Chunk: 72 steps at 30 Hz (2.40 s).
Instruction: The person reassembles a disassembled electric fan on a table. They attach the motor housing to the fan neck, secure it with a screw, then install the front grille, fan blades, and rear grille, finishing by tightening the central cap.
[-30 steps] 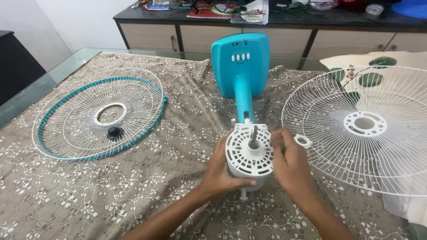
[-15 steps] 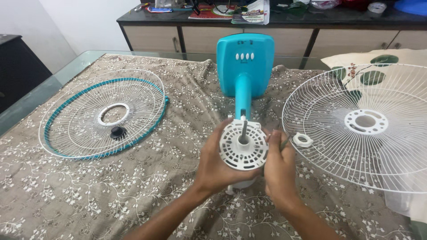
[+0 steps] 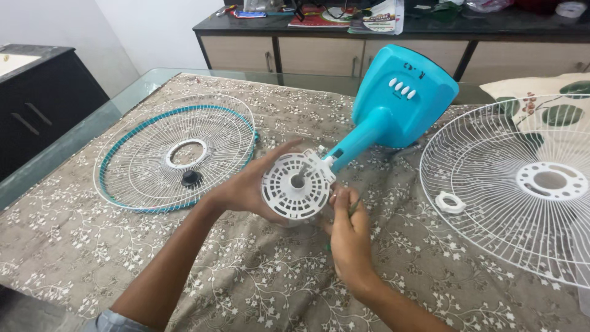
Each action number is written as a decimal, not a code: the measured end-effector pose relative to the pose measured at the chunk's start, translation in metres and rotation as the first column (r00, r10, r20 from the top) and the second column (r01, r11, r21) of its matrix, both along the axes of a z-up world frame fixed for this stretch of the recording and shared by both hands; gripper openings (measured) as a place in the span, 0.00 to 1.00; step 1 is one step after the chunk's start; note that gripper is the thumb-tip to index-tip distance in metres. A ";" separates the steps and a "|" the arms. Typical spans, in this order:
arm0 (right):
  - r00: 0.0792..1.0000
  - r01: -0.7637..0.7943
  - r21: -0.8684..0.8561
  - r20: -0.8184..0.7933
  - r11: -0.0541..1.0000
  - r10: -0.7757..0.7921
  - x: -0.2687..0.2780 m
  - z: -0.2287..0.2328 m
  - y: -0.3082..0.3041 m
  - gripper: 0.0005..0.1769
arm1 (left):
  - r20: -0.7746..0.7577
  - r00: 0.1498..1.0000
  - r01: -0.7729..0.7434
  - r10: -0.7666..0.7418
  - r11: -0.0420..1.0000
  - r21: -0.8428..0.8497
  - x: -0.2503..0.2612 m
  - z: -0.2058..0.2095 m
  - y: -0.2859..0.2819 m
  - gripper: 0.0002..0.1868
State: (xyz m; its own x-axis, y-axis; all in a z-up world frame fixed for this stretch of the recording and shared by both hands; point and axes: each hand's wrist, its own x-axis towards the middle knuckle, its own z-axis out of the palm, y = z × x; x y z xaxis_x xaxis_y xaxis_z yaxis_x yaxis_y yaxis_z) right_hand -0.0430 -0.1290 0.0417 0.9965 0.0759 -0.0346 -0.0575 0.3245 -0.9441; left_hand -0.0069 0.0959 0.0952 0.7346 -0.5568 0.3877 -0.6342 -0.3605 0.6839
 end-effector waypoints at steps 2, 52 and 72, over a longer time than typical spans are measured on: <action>0.990 0.009 -0.100 0.138 0.995 0.005 0.007 -0.003 -0.004 0.22 | 0.028 0.999 -0.032 0.031 0.997 0.063 -0.001 0.000 0.001 0.76; 0.866 0.302 -0.120 0.448 0.946 -0.220 0.105 -0.060 -0.021 0.17 | 0.234 0.621 -0.745 0.748 0.656 -0.119 -0.071 -0.049 -0.103 0.67; 0.918 0.241 0.394 0.204 0.887 -0.340 0.174 -0.038 -0.049 0.15 | 0.077 0.868 -0.446 0.491 0.837 -0.315 -0.013 -0.062 -0.056 0.66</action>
State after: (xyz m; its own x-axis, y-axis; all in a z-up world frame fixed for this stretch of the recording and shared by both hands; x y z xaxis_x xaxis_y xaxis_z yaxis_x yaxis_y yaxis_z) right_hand 0.1306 -0.1778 0.0034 0.9440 -0.2606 0.2026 0.3229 0.6021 -0.7302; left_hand -0.0195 0.0397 0.0332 0.8008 -0.0124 0.5988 -0.5393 -0.4499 0.7118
